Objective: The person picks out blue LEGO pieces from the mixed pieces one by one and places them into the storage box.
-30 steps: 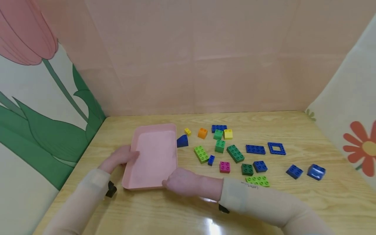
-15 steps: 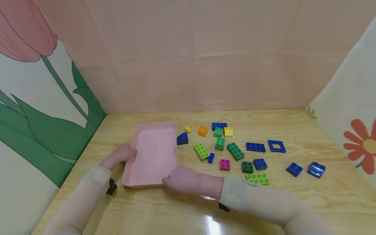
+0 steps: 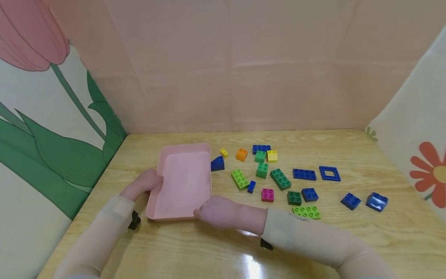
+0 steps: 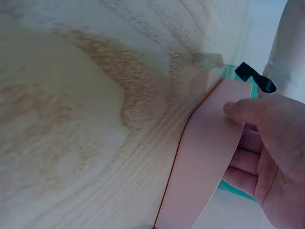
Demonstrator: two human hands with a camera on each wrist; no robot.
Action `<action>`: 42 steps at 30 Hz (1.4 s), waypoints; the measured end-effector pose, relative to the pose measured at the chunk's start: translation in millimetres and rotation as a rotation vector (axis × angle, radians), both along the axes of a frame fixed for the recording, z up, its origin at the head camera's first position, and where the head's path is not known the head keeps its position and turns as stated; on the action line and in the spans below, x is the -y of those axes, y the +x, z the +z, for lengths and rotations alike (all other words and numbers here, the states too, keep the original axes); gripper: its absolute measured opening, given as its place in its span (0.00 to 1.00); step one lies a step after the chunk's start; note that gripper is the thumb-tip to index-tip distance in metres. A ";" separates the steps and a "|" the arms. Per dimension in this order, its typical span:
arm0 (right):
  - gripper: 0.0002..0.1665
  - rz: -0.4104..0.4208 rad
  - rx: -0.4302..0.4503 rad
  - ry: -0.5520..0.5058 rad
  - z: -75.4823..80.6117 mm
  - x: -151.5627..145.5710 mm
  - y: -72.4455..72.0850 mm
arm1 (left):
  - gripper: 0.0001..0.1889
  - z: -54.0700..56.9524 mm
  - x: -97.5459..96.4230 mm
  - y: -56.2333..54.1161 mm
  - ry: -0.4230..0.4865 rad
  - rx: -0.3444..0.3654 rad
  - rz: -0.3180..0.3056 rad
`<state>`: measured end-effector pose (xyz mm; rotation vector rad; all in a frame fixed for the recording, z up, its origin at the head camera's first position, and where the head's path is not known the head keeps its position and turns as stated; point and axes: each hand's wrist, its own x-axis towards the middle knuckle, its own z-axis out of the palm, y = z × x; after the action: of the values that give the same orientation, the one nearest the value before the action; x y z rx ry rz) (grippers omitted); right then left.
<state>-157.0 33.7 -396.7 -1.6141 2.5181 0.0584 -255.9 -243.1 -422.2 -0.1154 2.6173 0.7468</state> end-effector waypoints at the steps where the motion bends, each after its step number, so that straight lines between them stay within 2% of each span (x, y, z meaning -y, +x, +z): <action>1: 0.09 -0.001 0.007 -0.001 0.1 -0.4 -0.8 | 0.16 0.4 -0.1 0.1 0.000 0.002 0.005; 4: 0.09 0.004 0.011 -0.015 1.8 -1.7 -2.7 | 0.15 0.0 0.2 0.8 0.003 0.010 0.013; 8: 0.08 0.021 0.002 -0.082 7.2 -6.0 -8.4 | 0.15 0.0 -0.2 1.3 0.000 0.005 0.008; 13: 0.16 -0.019 -0.002 -0.180 25.5 -18.7 -22.7 | 0.15 2.0 -3.0 0.5 -0.017 -0.014 -0.015; 18: 0.22 -0.107 -0.084 -0.263 39.0 -37.3 -46.3 | 0.14 1.8 -3.7 -0.2 -0.028 -0.009 -0.020; 21: 0.27 -0.203 -0.074 -0.287 41.2 -49.6 -63.6 | 0.14 1.3 -2.4 -0.6 -0.030 -0.019 -0.027; 25: 0.34 -0.310 -0.049 -0.259 35.0 -62.3 -85.0 | 0.14 1.1 -1.3 -0.2 -0.029 -0.027 -0.023; 33: 0.37 -0.419 -0.053 -0.141 12.9 -66.9 -112.6 | 0.14 4.3 -2.0 2.6 -0.034 0.004 -0.002; 36: 0.37 -0.431 -0.051 -0.118 10.3 -61.1 -120.8 | 0.14 5.4 -1.4 2.7 -0.045 -0.005 -0.011; 42: 0.36 -0.379 -0.103 -0.057 7.7 -44.7 -129.0 | 0.14 5.5 -2.0 2.5 -0.049 -0.002 -0.011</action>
<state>-286.0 78.4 -389.0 -1.1505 2.8825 0.0266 -253.5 -241.1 -416.7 -0.1143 2.6367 0.6801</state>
